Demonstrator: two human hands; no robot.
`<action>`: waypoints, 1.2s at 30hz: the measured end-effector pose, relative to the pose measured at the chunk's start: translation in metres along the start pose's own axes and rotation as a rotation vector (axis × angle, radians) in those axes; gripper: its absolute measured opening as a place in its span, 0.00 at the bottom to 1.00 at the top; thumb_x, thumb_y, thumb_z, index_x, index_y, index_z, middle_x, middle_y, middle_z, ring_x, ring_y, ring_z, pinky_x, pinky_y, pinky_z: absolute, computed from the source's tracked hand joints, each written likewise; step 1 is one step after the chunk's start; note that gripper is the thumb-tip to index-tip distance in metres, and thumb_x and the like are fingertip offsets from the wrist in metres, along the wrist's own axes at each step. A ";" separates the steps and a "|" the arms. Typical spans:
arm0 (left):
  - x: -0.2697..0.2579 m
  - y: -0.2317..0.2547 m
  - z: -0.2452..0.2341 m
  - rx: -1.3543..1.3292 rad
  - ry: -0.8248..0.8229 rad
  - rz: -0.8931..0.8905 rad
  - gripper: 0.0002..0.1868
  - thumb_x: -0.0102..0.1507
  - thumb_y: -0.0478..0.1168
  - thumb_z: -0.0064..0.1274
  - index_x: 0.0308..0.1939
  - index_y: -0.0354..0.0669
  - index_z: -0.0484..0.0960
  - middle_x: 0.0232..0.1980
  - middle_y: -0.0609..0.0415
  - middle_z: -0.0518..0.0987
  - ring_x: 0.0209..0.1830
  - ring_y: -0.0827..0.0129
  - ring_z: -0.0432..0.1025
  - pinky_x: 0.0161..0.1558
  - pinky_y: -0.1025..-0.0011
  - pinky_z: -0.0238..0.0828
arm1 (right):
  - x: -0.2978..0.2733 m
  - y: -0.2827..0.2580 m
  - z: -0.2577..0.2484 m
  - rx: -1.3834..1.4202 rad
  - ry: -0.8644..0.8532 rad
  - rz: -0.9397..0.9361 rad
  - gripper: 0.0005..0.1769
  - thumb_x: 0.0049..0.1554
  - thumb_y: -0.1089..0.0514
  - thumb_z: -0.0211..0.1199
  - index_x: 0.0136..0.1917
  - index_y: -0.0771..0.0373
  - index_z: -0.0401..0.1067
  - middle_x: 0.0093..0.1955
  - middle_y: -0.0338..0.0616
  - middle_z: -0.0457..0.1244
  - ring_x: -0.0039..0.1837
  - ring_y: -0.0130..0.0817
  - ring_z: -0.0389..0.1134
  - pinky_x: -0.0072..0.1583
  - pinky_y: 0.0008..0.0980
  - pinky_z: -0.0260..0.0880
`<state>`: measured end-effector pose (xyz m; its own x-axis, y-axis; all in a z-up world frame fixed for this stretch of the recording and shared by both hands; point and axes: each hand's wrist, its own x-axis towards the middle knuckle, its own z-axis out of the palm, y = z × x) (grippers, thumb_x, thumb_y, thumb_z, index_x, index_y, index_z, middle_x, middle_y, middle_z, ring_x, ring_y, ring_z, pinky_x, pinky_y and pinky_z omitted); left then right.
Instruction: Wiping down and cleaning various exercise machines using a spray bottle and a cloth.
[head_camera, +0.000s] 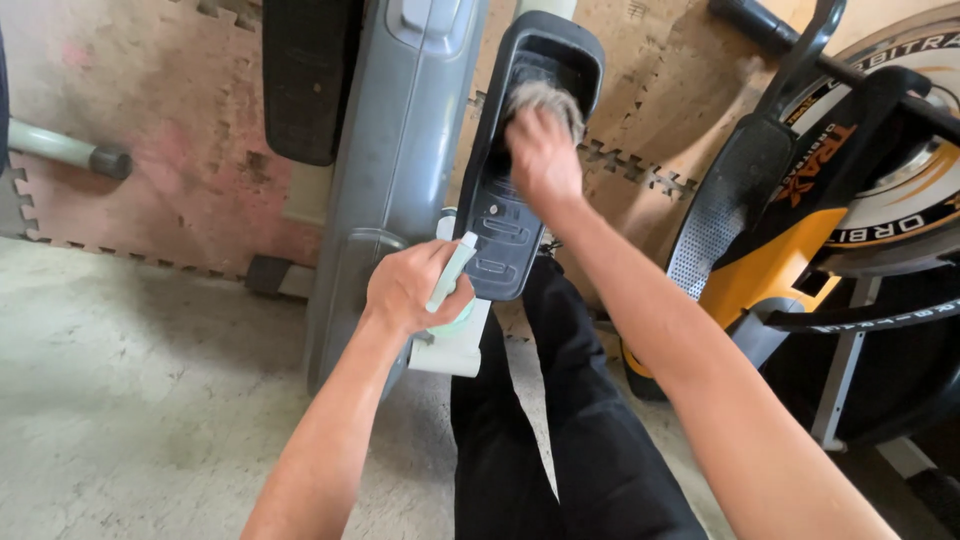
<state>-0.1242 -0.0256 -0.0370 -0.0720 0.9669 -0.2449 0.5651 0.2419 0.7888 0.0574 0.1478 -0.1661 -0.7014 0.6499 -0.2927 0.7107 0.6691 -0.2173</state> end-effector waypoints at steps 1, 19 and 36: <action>0.004 0.001 -0.002 -0.050 -0.039 -0.013 0.12 0.56 0.40 0.56 0.42 0.42 0.83 0.34 0.50 0.81 0.32 0.52 0.77 0.34 0.60 0.75 | -0.011 -0.005 -0.008 0.020 0.012 -0.072 0.18 0.52 0.72 0.59 0.56 0.67 0.73 0.67 0.54 0.63 0.71 0.51 0.62 0.71 0.48 0.62; 0.106 -0.027 0.001 0.297 -0.243 0.227 0.27 0.57 0.53 0.52 0.59 0.53 0.85 0.69 0.58 0.77 0.81 0.59 0.53 0.77 0.38 0.26 | 0.016 0.028 -0.008 -0.195 0.034 -0.011 0.25 0.52 0.65 0.59 0.64 0.71 0.69 0.66 0.59 0.62 0.63 0.49 0.63 0.59 0.42 0.64; 0.114 -0.016 -0.005 0.348 -0.337 0.117 0.29 0.59 0.55 0.49 0.62 0.55 0.83 0.71 0.62 0.75 0.82 0.63 0.49 0.78 0.39 0.19 | 0.036 0.046 -0.034 -0.156 0.030 -0.097 0.08 0.55 0.60 0.60 0.48 0.61 0.75 0.48 0.45 0.65 0.55 0.41 0.64 0.61 0.47 0.61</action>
<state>-0.1457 0.0811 -0.0752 0.2459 0.8918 -0.3798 0.7985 0.0358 0.6009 0.0624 0.2141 -0.1553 -0.7694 0.5883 -0.2490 0.6240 0.7756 -0.0958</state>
